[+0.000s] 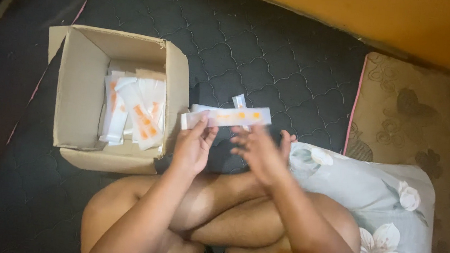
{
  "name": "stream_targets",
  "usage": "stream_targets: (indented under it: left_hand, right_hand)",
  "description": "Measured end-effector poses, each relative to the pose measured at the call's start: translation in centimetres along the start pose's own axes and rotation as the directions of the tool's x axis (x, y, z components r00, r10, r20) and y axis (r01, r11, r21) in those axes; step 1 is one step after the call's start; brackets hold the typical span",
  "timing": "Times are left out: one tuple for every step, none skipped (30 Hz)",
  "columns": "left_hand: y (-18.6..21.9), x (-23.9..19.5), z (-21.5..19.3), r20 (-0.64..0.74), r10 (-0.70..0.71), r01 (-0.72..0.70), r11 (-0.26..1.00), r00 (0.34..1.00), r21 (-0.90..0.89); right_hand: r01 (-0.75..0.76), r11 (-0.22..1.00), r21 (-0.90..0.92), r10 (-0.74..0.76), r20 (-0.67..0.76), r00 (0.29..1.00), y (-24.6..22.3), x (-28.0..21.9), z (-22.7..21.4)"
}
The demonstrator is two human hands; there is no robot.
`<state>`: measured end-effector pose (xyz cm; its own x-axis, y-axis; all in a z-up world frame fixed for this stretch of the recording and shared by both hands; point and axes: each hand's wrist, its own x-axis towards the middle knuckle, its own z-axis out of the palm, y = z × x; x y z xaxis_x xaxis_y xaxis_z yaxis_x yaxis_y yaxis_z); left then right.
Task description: A person sits and manually assembles adhesive strips by peeling off their backings and sticking them together in a cross pattern.
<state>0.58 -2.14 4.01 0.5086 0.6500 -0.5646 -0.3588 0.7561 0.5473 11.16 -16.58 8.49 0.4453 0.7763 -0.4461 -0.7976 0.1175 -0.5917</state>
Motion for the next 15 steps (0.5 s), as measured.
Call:
stream_targets:
  left_hand:
    - [-1.1,0.5,-0.2,-0.002,-0.002,0.002,1.000,1.000,-0.001]
    - [-2.2,1.0,-0.4,-0.036,0.007,-0.004,0.996,0.999,0.092]
    - [-3.4,1.4,-0.7,-0.072,0.018,-0.005,0.983,0.997,0.183]
    - [-4.0,1.4,-0.8,-0.076,0.014,0.000,0.984,0.997,0.180]
    - [-4.4,1.3,-0.9,-0.068,0.011,0.003,0.978,0.998,0.208]
    - [-4.9,1.3,-1.0,-0.059,0.008,0.006,0.972,0.998,0.236]
    - [-3.8,0.3,0.1,-0.064,0.006,0.010,0.971,0.998,0.239]
    - [-2.7,-0.6,1.2,-0.064,0.003,0.010,0.981,0.998,0.196]
    - [-1.8,-1.6,2.2,-0.064,-0.001,0.011,0.989,0.998,0.150]
    - [-2.1,-1.3,1.9,-0.070,-0.005,0.015,0.989,0.998,0.150]
    - [-2.5,-0.9,1.5,-0.030,-0.008,0.013,0.985,1.000,0.172]
    - [-2.8,-0.6,1.2,0.011,-0.013,0.010,0.981,1.000,0.194]
    - [-3.0,-0.4,1.2,0.008,-0.014,0.012,0.981,1.000,0.193]
    - [-3.2,-0.1,1.1,0.007,0.006,-0.007,0.983,1.000,0.181]
    - [-3.4,0.0,1.1,0.004,0.024,-0.025,0.985,1.000,0.170]
  right_hand:
    - [-0.002,1.000,0.000,0.002,-0.002,1.000,1.7,1.2,-0.4]
    - [0.033,0.949,-0.313,-0.032,0.008,0.999,3.5,2.5,-0.9]
    - [0.062,0.801,-0.595,-0.058,0.027,0.998,5.3,3.6,-1.4]
    - [0.056,0.800,-0.597,-0.053,0.022,0.998,5.9,4.1,-1.5]
    - [0.012,0.735,-0.678,-0.083,-0.073,0.994,6.6,4.5,-1.6]
    - [-0.041,0.663,-0.748,-0.123,-0.162,0.979,7.3,4.9,-1.8]
    - [-0.046,0.665,-0.745,-0.117,-0.166,0.979,6.9,5.0,-1.0]
    - [-0.062,0.666,-0.743,-0.129,-0.197,0.972,6.4,5.1,-0.2]
    - [-0.080,0.665,-0.743,-0.139,-0.228,0.964,6.0,5.2,0.4]
    - [-0.087,0.665,-0.742,-0.132,-0.232,0.964,5.6,5.4,0.2]
    - [-0.085,0.673,-0.735,-0.123,-0.225,0.967,5.2,5.7,0.0]
    - [-0.084,0.680,-0.728,-0.114,-0.218,0.969,4.7,5.9,-0.2]
    - [-0.086,0.680,-0.728,-0.111,-0.219,0.969,4.3,5.8,0.5]
    - [-0.052,0.728,-0.684,-0.133,-0.215,0.967,3.9,5.7,1.2]
    - [-0.018,0.772,-0.635,-0.154,-0.214,0.965,3.5,5.6,1.9]
